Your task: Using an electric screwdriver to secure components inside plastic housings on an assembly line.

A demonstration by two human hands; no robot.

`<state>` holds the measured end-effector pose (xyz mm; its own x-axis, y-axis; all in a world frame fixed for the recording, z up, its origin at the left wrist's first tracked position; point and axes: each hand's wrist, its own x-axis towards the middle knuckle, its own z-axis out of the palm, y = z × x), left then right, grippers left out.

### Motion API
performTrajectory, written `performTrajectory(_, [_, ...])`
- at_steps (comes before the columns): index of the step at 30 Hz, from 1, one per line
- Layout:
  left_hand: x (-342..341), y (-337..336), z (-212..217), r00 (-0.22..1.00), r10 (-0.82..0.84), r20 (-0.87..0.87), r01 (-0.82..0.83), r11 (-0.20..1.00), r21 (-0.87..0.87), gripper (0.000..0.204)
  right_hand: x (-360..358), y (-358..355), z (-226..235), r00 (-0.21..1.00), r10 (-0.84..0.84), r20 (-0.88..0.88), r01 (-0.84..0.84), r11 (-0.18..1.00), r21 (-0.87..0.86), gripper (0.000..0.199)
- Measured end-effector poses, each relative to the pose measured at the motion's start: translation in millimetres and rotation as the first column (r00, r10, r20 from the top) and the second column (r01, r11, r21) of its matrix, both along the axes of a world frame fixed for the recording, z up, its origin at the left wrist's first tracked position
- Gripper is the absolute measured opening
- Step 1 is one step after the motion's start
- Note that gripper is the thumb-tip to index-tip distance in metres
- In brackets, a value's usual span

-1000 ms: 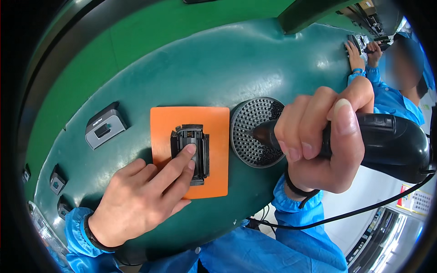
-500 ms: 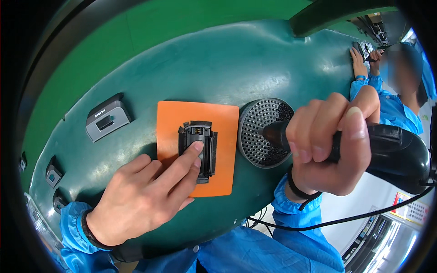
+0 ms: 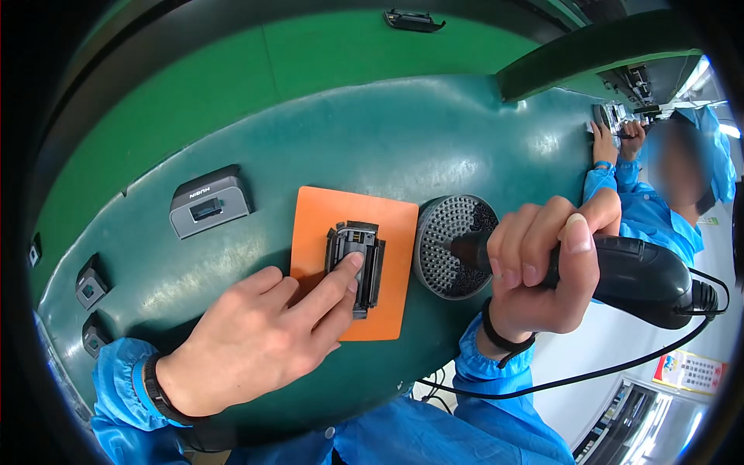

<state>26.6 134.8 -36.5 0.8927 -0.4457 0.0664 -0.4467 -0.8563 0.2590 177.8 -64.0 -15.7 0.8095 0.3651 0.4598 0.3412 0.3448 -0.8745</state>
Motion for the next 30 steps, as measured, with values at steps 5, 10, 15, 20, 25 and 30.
performTrajectory(5, [-4.7,-1.6,8.1,1.0,-0.007,-0.015,0.007,1.0,-0.021,0.054,0.4,-3.3,2.7,0.994,0.06,-0.091,-0.052,0.995,0.081,0.015])
performTrajectory(10, [-9.3,-2.9,-1.1,0.999,-0.024,0.03,0.023,0.999,0.025,0.039,-3.1,-2.1,15.2,0.986,-0.044,-0.164,0.056,0.996,0.071,0.016])
performTrajectory(15, [-13.9,-4.5,-6.5,0.992,-0.018,0.128,0.018,1.0,-0.001,0.03,-18.3,10.0,55.9,0.994,0.111,-0.026,-0.109,0.992,0.062,0.014])
performTrajectory(20, [-13.3,1.5,-10.8,0.989,0.018,0.15,-0.021,1.0,0.021,0.025,-17.7,37.3,33.8,0.959,0.283,-0.022,-0.279,0.954,0.108,0.011])
performTrajectory(25, [-11.3,1.8,-12.5,0.993,0.026,0.117,-0.027,1.0,0.005,0.025,-20.1,53.1,19.2,0.979,0.203,0.018,-0.204,0.979,0.028,0.014])
performTrajectory(30, [-9.5,-3.2,-17.4,0.994,0.036,0.106,-0.037,0.999,0.01,0.022,-15.1,46.4,15.0,0.963,0.27,0.018,-0.27,0.963,-0.016,0.014])
